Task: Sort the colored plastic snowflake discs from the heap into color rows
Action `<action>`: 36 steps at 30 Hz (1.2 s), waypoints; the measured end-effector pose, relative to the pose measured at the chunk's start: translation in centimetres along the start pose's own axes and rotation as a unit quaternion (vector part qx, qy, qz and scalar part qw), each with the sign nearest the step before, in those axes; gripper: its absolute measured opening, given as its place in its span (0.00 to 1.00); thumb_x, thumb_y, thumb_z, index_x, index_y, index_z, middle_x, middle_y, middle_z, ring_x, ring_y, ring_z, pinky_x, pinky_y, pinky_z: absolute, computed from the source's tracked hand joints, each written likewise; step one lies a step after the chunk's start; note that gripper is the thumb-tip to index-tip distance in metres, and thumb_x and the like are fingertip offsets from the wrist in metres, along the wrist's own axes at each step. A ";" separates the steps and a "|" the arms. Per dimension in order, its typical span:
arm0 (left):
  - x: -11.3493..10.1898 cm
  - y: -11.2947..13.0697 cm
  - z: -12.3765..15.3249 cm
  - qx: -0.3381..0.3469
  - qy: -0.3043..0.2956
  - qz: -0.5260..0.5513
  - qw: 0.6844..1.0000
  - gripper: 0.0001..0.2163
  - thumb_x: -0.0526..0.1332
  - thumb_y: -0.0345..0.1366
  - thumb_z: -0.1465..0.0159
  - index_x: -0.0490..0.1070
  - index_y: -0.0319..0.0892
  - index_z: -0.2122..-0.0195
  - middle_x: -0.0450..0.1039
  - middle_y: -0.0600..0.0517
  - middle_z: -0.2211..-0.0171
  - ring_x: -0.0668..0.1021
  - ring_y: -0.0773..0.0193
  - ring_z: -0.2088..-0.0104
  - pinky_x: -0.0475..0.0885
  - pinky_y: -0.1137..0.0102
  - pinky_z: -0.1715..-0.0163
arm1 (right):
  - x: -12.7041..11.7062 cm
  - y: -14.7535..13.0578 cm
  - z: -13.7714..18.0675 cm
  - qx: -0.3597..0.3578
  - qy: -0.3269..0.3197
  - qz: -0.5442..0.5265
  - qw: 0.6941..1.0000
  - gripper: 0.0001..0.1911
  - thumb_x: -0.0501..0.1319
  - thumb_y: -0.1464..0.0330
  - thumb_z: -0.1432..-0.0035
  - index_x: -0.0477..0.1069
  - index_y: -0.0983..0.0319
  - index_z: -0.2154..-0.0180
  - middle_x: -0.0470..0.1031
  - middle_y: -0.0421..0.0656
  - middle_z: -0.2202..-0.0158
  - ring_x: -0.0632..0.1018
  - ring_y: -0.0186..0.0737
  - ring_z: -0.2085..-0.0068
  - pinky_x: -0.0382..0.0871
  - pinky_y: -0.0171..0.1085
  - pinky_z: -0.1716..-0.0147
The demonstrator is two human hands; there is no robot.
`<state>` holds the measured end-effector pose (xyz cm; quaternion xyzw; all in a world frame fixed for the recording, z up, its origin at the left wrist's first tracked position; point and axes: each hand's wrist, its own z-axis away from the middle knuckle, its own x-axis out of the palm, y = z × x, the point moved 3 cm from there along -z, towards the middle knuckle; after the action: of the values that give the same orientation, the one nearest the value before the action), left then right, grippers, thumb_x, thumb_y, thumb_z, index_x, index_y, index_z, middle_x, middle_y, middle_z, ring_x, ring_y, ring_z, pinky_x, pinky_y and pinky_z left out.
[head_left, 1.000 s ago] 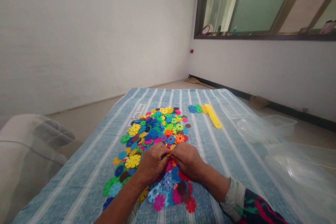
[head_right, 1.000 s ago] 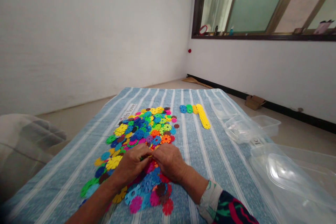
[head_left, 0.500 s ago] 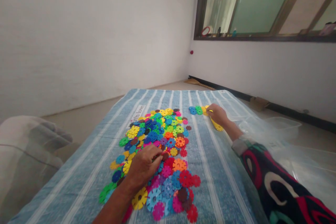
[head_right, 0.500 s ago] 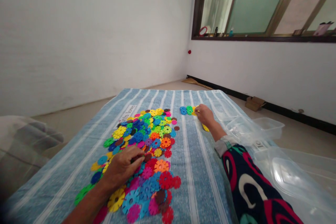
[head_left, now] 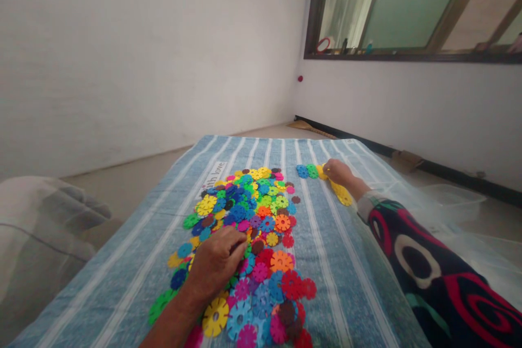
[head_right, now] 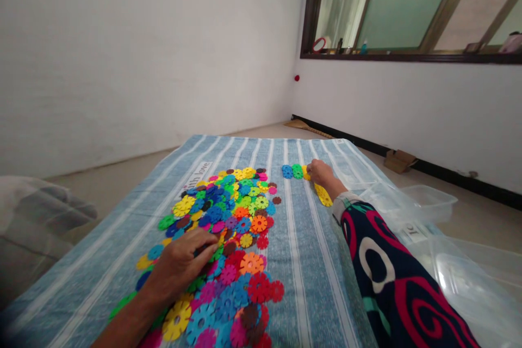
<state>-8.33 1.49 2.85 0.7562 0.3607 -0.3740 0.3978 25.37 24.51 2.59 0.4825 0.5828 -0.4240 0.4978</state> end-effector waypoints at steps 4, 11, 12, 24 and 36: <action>-0.1 -0.1 0.0 -0.013 -0.007 -0.003 1.000 0.09 0.54 0.35 0.39 0.73 0.43 0.71 0.74 0.52 0.72 0.76 0.65 0.68 0.69 0.71 0.67 | 0.2 0.2 -0.2 0.006 -0.002 0.009 1.000 0.13 0.54 0.69 0.42 0.76 0.61 0.60 0.74 0.48 0.57 0.74 0.40 0.57 0.62 0.31 0.64; 0.0 -0.1 0.0 -0.014 -0.015 -0.010 1.000 0.09 0.53 0.35 0.39 0.73 0.43 0.71 0.75 0.52 0.71 0.76 0.65 0.68 0.69 0.71 0.66 | 0.5 0.4 -0.1 0.038 0.014 0.023 0.999 0.15 0.53 0.69 0.41 0.75 0.66 0.58 0.75 0.53 0.60 0.75 0.42 0.59 0.64 0.32 0.66; -0.1 -0.1 0.0 -0.013 -0.014 -0.010 1.000 0.09 0.53 0.35 0.39 0.73 0.43 0.71 0.75 0.52 0.71 0.76 0.65 0.68 0.69 0.71 0.66 | 0.4 0.4 0.0 0.037 0.017 0.023 0.999 0.15 0.53 0.69 0.41 0.75 0.66 0.57 0.75 0.53 0.60 0.75 0.42 0.58 0.64 0.32 0.65; -0.7 -0.1 0.0 -0.047 -0.048 -0.017 0.998 0.07 0.55 0.33 0.41 0.73 0.43 0.69 0.73 0.52 0.69 0.74 0.64 0.65 0.67 0.71 0.65 | -1.3 -5.3 4.8 -0.085 0.085 -0.055 0.991 0.11 0.55 0.71 0.40 0.75 0.60 0.61 0.74 0.46 0.59 0.72 0.41 0.56 0.63 0.35 0.60; 0.0 1.1 0.0 -0.032 -0.087 -0.104 0.990 0.05 0.57 0.31 0.42 0.73 0.42 0.68 0.68 0.49 0.67 0.71 0.60 0.63 0.66 0.67 0.62 | -2.0 -17.0 15.3 -0.411 0.108 -0.225 0.877 0.05 0.62 0.75 0.48 0.74 0.61 0.71 0.72 0.45 0.62 0.70 0.40 0.59 0.64 0.37 0.61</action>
<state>-7.46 1.00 3.19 0.6659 0.4128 -0.4661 0.4109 11.29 6.32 2.60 0.1328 0.8476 -0.1918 0.4767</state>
